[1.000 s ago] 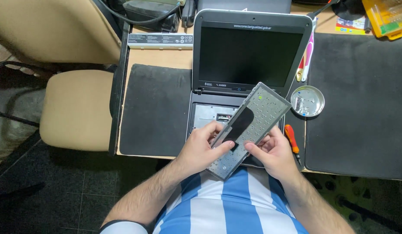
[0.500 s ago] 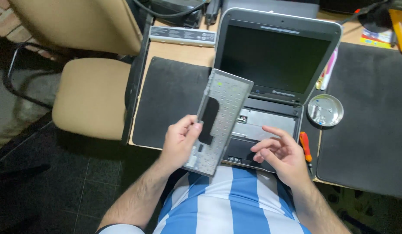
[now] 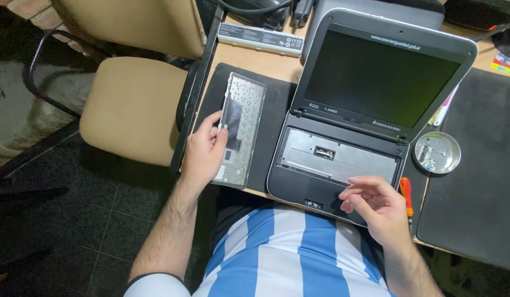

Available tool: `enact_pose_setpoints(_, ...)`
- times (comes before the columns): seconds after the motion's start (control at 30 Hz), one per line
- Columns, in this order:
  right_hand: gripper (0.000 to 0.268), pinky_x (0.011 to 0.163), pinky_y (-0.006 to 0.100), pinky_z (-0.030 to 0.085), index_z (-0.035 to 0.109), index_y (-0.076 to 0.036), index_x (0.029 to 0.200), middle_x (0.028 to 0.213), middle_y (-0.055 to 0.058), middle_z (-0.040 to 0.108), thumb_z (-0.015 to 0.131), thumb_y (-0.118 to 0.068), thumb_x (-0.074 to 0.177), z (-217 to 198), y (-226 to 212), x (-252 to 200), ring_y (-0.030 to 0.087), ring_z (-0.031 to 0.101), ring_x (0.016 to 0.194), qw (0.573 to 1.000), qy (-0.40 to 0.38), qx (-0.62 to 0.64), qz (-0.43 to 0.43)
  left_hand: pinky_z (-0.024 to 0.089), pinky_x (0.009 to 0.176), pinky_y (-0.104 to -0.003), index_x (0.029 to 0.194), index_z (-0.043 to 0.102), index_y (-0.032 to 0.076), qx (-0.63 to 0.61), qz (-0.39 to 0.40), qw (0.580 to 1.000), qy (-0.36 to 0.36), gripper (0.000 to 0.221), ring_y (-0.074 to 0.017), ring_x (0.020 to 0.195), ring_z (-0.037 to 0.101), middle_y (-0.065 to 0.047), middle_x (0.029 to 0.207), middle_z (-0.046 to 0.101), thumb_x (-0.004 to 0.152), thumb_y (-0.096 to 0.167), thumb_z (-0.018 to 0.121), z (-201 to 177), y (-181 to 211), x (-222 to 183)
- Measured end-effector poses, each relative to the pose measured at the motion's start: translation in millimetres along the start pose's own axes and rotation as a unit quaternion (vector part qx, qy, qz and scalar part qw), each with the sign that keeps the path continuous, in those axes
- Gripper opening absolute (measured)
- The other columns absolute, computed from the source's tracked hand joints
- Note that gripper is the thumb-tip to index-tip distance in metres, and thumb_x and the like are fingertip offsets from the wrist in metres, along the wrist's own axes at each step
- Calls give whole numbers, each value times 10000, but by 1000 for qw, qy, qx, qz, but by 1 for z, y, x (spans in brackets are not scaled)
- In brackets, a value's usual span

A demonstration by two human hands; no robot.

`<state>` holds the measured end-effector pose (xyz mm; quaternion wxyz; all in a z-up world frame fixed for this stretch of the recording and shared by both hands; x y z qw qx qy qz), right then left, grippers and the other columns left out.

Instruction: Disassembling a laptop by removing screws, the keyboard, and internal plastic frames.

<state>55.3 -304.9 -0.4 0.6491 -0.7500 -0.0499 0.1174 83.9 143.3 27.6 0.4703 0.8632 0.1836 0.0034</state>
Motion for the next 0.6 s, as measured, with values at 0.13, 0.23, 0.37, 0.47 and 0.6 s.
enact_pose_setpoints(0.13, 284, 790, 376, 795, 821, -36, 1371, 1051, 174, 948, 805, -74, 1091, -1, 0, -1, 267, 920, 805, 1000, 10, -1, 15, 682, 1020, -600, 1730, 642, 109, 157, 52, 986, 34, 554, -335, 1127, 855, -82, 1192, 885, 1207, 277, 718, 1, 2, 3)
enact_pose_setpoints(0.23, 267, 782, 368, 795, 824, -34, 1352, 1049, 170, 952, 810, -88, 1091, 0, 7, 0, 265, 924, 794, 1000, 10, 4, 14, 616, 1071, -537, 1616, 742, 57, 278, 168, 942, 85, 544, -343, 1343, 670, -158, 1509, 705, 1148, 316, 839, 10, 22, -12)
enact_pose_setpoints(0.37, 278, 727, 424, 759, 871, 10, 1296, 926, 204, 928, 860, 17, 1018, 0, 3, -1, 243, 883, 713, 997, 28, 34, -56, 534, 1061, -541, 1444, 811, 159, 235, 330, 910, 85, 447, -347, 1324, 661, -75, 1409, 689, 1065, 350, 951, 52, 73, -53)
enact_pose_setpoints(0.47, 219, 663, 376, 704, 913, -46, 1228, 841, 122, 893, 890, -12, 1013, -4, -14, -5, 197, 783, 617, 990, 41, -93, -99, 511, 1109, -554, 1400, 828, 170, 195, 397, 897, 10, 421, -373, 1383, 648, -87, 1440, 695, 1051, 377, 939, 100, 97, -73)
enact_pose_setpoints(0.6, 184, 826, 447, 703, 953, -173, 1181, 989, 36, 931, 930, -77, 1026, -9, -75, -4, 287, 829, 834, 919, 64, -331, -204, 434, 1162, -591, 1449, 810, 212, 236, 445, 863, -48, 383, -359, 1444, 569, -94, 1510, 631, 1123, 408, 856, 151, 115, -79)
Point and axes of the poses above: each hand's wrist, its own x-axis towards the middle knuckle, its own z-axis out of the palm, y = z × x, the point moved 9 cm from there along x, towards the middle knuckle
